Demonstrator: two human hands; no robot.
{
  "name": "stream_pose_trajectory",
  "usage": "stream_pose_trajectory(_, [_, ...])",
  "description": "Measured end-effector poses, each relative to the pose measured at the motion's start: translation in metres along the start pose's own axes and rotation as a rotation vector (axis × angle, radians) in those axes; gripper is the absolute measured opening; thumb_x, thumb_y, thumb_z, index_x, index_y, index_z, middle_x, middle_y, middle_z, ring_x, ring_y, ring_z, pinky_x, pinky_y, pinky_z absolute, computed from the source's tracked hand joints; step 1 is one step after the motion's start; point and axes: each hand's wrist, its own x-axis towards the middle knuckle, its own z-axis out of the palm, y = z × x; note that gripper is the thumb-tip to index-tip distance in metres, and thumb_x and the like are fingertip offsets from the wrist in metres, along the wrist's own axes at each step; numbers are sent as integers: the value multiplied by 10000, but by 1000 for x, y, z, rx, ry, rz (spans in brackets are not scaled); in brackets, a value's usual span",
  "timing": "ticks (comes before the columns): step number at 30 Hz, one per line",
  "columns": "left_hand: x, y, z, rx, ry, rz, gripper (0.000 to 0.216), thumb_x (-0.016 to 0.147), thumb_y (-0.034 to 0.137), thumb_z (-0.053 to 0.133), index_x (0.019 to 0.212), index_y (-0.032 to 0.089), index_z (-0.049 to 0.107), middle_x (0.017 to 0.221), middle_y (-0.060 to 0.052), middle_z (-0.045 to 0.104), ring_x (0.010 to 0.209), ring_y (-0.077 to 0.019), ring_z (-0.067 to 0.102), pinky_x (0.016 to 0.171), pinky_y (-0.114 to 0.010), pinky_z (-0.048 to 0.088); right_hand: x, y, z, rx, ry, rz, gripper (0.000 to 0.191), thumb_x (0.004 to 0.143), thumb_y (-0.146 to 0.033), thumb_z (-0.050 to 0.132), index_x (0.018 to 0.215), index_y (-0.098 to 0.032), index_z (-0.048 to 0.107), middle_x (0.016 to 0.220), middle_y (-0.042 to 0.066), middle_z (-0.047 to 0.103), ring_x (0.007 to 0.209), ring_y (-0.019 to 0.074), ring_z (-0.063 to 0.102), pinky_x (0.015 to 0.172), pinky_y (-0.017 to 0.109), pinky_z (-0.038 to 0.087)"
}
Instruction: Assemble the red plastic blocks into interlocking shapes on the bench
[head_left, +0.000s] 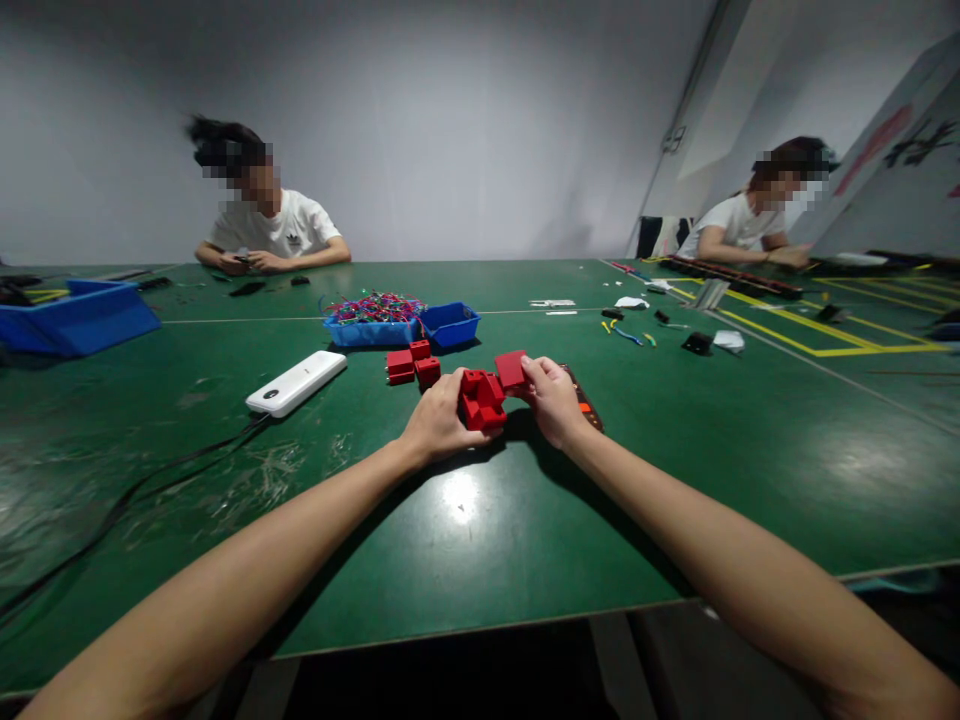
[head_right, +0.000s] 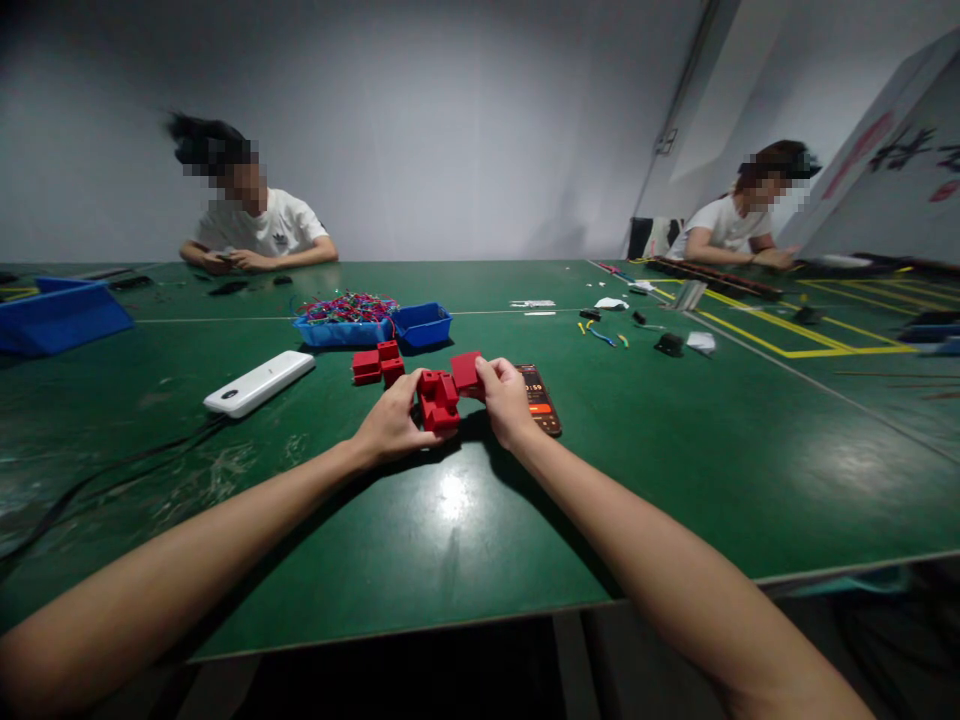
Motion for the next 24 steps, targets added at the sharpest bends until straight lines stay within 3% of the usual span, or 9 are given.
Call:
stream_pose_trajectory(5, [-1,1,1,58,-37,65,713,628,568,734,1161,171,477,1031,-109,615,936,-286,598,849,-436,496,-5,-4,3,-75,15,-153,413,692,-571,713,774,-226,499,764,-14,612,681,147,606,701,334,562])
stream_pose_trajectory(10, [-1,2,2,94,-49,76,728,626,608,715,1161,174,477,1035,-120,620,944,-309,602,840,-451,494,-18,-8,8,-196,-103,-247,364,719,-481,716,792,-238,454,1002,30,631,792,165,646,731,326,555])
stream_pose_trajectory(17, [-1,3,4,80,-30,97,780,612,551,723,1241,170,460,1124,-144,615,1040,-353,596,885,-496,493,-29,-10,5,-451,-269,-477,182,813,-345,631,787,-240,484,1081,75,630,993,214,620,892,377,510])
stream_pose_trajectory(21, [-1,1,6,91,-28,126,784,597,489,729,1255,158,459,1214,-166,586,1126,-364,572,961,-504,475,-33,-10,4,-665,-409,-603,115,819,-272,607,819,-244,496,1096,94,643,1003,225,614,880,389,496])
stream_pose_trajectory(24, [-1,0,7,100,-31,135,761,599,463,723,1244,148,471,1232,-175,576,1145,-369,562,978,-507,468,-33,-7,4,-727,-415,-660,111,806,-237,610,835,-242,502,1101,108,645,998,236,612,878,401,488])
